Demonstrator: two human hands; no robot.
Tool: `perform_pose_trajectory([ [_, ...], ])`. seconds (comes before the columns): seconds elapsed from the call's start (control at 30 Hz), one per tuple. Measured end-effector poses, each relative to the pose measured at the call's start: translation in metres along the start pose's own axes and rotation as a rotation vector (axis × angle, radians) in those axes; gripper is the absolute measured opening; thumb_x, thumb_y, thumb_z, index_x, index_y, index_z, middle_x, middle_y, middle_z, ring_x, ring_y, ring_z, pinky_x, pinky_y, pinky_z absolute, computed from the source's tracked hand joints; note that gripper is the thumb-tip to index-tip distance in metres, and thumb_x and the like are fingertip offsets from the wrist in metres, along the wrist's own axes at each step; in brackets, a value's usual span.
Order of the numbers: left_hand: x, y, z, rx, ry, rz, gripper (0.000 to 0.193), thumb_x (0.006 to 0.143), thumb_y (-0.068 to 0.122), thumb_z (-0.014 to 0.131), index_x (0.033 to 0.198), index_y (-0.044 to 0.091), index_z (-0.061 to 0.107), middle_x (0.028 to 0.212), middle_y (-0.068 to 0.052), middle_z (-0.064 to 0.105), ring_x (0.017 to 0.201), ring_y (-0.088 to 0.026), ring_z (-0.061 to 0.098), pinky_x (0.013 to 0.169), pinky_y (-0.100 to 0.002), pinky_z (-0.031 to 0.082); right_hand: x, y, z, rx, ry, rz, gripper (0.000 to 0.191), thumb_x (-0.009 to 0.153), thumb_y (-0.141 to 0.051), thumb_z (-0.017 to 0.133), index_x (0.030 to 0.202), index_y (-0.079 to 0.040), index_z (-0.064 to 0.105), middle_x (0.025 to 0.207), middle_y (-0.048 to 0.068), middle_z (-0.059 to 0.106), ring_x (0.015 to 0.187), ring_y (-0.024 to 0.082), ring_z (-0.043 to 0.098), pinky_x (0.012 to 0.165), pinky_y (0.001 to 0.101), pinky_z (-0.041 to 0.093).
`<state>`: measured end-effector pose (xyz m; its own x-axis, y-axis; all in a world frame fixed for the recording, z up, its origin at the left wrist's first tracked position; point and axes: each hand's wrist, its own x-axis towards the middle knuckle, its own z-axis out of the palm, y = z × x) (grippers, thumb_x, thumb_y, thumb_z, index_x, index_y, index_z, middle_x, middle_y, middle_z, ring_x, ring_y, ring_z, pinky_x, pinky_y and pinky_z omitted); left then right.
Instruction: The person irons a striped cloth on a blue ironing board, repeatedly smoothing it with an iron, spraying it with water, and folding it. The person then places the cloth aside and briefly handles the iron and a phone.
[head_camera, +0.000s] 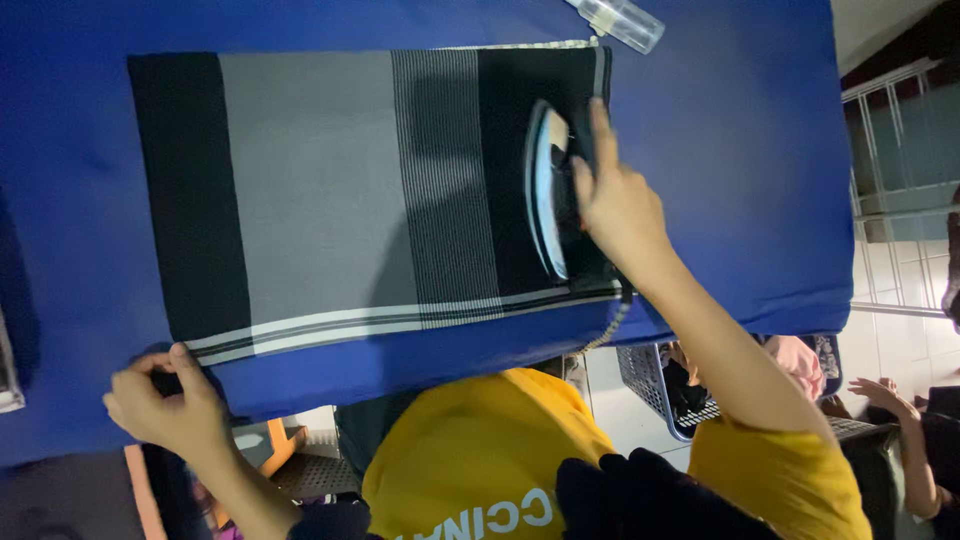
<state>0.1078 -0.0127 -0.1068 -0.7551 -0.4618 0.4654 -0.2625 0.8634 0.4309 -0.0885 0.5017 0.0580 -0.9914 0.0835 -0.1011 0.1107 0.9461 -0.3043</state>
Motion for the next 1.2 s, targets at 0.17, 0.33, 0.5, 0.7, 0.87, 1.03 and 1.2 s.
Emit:
perform_pose_trajectory([
  [0.17,0.0,0.003,0.0,-0.024,0.003,-0.014,0.029,0.103,0.03,0.068,0.09,0.007,0.058,0.09,-0.004,0.057,0.09,-0.026,0.05,0.09,-0.04,0.037,0.002,0.027,-0.002,-0.033,0.12,0.021,0.067,0.11,-0.034,0.051,0.166,-0.022,0.017,0.094,0.032,0.071,0.083,0.055,0.068,0.077,0.0612,0.054],
  [0.33,-0.004,0.003,0.002,-0.024,0.01,-0.012,0.029,0.104,0.029,0.068,0.091,0.006,0.057,0.09,-0.005,0.056,0.091,-0.026,0.05,0.093,-0.04,0.038,0.037,0.043,-0.009,-0.053,0.107,0.067,0.063,0.112,-0.036,0.051,0.165,-0.028,0.019,0.09,0.03,0.072,0.088,0.054,0.068,0.08,0.0598,0.054],
  [0.5,-0.001,-0.001,0.002,-0.014,0.001,-0.013,0.027,0.104,0.028,0.067,0.091,0.007,0.058,0.092,-0.006,0.055,0.093,-0.027,0.05,0.091,-0.04,0.038,0.037,0.048,-0.011,-0.055,0.098,0.094,0.065,0.111,-0.039,0.051,0.167,-0.029,0.018,0.092,0.029,0.072,0.089,0.053,0.069,0.081,0.0581,0.055],
  [0.7,0.003,0.005,0.005,-0.008,0.031,-0.006,0.028,0.104,0.029,0.069,0.09,0.007,0.058,0.092,-0.006,0.058,0.091,-0.027,0.051,0.09,-0.04,0.039,0.046,0.073,-0.011,-0.064,0.115,0.062,0.064,0.111,-0.036,0.051,0.167,-0.029,0.021,0.097,0.031,0.071,0.092,0.053,0.069,0.082,0.0587,0.055],
  [0.87,0.003,0.005,0.002,-0.037,0.028,-0.004,0.026,0.103,0.026,0.069,0.09,0.006,0.057,0.094,-0.007,0.06,0.09,-0.027,0.051,0.089,-0.04,0.039,0.072,0.1,-0.014,-0.097,0.199,-0.045,0.061,0.116,-0.036,0.052,0.168,-0.026,0.022,0.1,0.031,0.072,0.095,0.054,0.067,0.084,0.0608,0.054],
  [1.03,0.001,0.004,0.003,-0.047,0.03,-0.009,0.025,0.102,0.024,0.069,0.089,0.006,0.057,0.09,-0.007,0.058,0.087,-0.027,0.049,0.086,-0.041,0.038,0.066,0.115,-0.016,-0.168,0.156,-0.031,0.063,0.115,-0.037,0.05,0.169,-0.025,0.019,0.094,0.03,0.072,0.089,0.054,0.068,0.079,0.0619,0.054],
  [1.2,0.003,0.002,0.003,-0.026,0.022,-0.001,0.031,0.103,0.03,0.067,0.088,0.005,0.056,0.09,-0.008,0.056,0.093,-0.028,0.05,0.085,-0.041,0.038,0.032,0.145,-0.015,-0.212,0.118,0.038,0.065,0.112,-0.036,0.05,0.168,-0.026,0.02,0.094,0.032,0.071,0.088,0.055,0.067,0.08,0.0621,0.054],
])
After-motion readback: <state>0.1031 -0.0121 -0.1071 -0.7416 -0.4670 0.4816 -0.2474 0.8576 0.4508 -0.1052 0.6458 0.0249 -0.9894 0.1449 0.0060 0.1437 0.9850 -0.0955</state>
